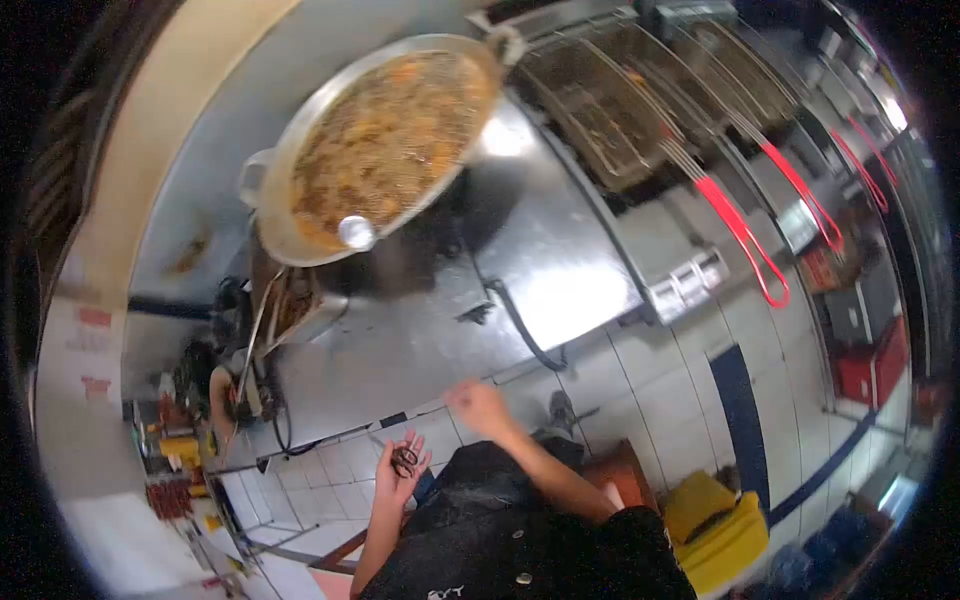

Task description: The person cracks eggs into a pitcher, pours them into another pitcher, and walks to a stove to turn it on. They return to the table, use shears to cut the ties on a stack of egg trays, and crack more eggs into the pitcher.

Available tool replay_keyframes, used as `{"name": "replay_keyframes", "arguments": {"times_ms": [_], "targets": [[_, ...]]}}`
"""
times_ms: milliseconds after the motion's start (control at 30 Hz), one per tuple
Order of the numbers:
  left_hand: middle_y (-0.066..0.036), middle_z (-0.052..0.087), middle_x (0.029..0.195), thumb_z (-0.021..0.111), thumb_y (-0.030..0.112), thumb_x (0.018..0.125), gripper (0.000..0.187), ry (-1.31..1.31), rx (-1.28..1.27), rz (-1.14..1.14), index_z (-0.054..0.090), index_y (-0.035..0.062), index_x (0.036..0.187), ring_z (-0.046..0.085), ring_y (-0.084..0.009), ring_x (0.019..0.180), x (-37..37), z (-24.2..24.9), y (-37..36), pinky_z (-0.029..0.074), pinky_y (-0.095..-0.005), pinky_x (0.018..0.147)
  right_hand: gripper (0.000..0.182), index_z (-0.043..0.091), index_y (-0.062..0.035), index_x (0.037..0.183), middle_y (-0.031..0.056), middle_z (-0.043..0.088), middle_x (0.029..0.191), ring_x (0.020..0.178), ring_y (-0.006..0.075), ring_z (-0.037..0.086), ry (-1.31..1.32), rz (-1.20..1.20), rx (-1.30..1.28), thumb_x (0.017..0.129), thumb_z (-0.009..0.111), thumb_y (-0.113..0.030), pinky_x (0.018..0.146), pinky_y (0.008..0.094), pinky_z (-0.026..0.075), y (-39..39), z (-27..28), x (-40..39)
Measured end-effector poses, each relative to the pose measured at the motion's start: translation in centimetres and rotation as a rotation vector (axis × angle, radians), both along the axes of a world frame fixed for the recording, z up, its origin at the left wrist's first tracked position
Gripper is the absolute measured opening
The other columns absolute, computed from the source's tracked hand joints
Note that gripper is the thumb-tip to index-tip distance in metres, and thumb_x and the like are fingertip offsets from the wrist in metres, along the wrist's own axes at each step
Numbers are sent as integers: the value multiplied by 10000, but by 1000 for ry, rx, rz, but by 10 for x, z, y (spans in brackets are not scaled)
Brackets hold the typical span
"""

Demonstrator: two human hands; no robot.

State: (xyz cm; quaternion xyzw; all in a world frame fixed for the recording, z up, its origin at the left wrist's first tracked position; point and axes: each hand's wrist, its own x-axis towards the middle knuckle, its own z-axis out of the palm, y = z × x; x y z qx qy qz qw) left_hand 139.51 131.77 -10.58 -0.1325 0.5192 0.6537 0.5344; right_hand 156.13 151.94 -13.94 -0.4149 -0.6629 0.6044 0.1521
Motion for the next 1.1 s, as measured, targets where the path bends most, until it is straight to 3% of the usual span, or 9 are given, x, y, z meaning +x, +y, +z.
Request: {"name": "replay_keyframes", "arguments": {"times_ms": [400, 500, 567, 633, 667, 767, 900, 967, 1100], "targets": [[-41, 629, 840, 461, 428, 996, 433, -66, -113, 638, 643, 38, 947, 615, -221, 807, -40, -63, -249, 521, -450, 739, 377, 603, 70, 1047, 286, 648, 879, 818, 491, 607, 73, -499, 783, 977, 506, -287, 728, 516, 480, 69, -65, -47], [-75, 630, 769, 449, 433, 1005, 470, -44, 9, 555, 648, 22, 897, 612, -236, 712, -47, -98, -322, 533, -408, 650, 311, 620, 40, 966, 206, 653, 794, 692, 391, 625, -102, -662, 683, 978, 498, -246, 616, 460, 494, 69, -96, -74], [-64, 614, 744, 551, 425, 959, 405, -89, 13, 652, 629, 39, 864, 625, -220, 728, -52, -65, -323, 554, -389, 674, 212, 534, -103, 724, 9, 493, 598, 525, 94, 488, 855, -807, -737, 929, 505, -145, 410, 243, 360, 73, -81, -75], [-70, 616, 701, 420, 406, 1024, 474, -244, -37, 792, 630, 29, 827, 634, -223, 707, -59, -43, -332, 560, -371, 620, 222, 492, -146, 650, -8, 484, 577, 513, 102, 490, 1321, -796, -1900, 851, 510, -53, 409, 244, 350, 99, -92, -51], [-61, 615, 697, 420, 425, 1024, 474, -401, 299, 677, 595, 69, 764, 644, -205, 706, -72, -69, -376, 572, -369, 646, 247, 472, -163, 610, -32, 478, 577, 508, 95, 486, 1337, -855, -1761, 774, 502, 19, 405, 237, 347, 98, -90, -48], [-53, 622, 730, 429, 447, 1021, 469, -115, 24, 777, 559, 88, 747, 633, -173, 709, -81, -18, -374, 563, -337, 660, 95, 612, -121, 725, -44, 485, 583, 479, 84, 444, 1255, -631, -1883, 806, 575, -88, 399, 199, 343, 105, -125, -46], [-26, 628, 767, 528, 442, 986, 396, -11, 19, 824, 638, 95, 829, 571, -170, 679, -117, -39, -451, 504, -349, 694, 482, 600, -6, 1107, 86, 601, 831, 661, 136, 532, 839, -382, -576, 885, 612, -433, 557, 302, 474, -15, -79, -85], [-25, 646, 808, 533, 466, 977, 404, 95, -182, 809, 655, 83, 940, 583, -154, 742, -131, 3, -423, 498, -345, 723, 462, 572, -27, 1119, 106, 614, 837, 660, 233, 546, 574, -223, -367, 955, 491, -450, 638, 416, 495, -78, -83, -114], [-40, 646, 860, 525, 418, 979, 421, 326, -221, 603, 652, 48, 1136, 607, -154, 829, -173, 10, -420, 508, -326, 753, 266, 610, -79, 1022, 91, 642, 897, 661, 177, 561, 511, 103, -1357, 963, 553, -332, 591, 309, 496, -213, -72, -245]]}}
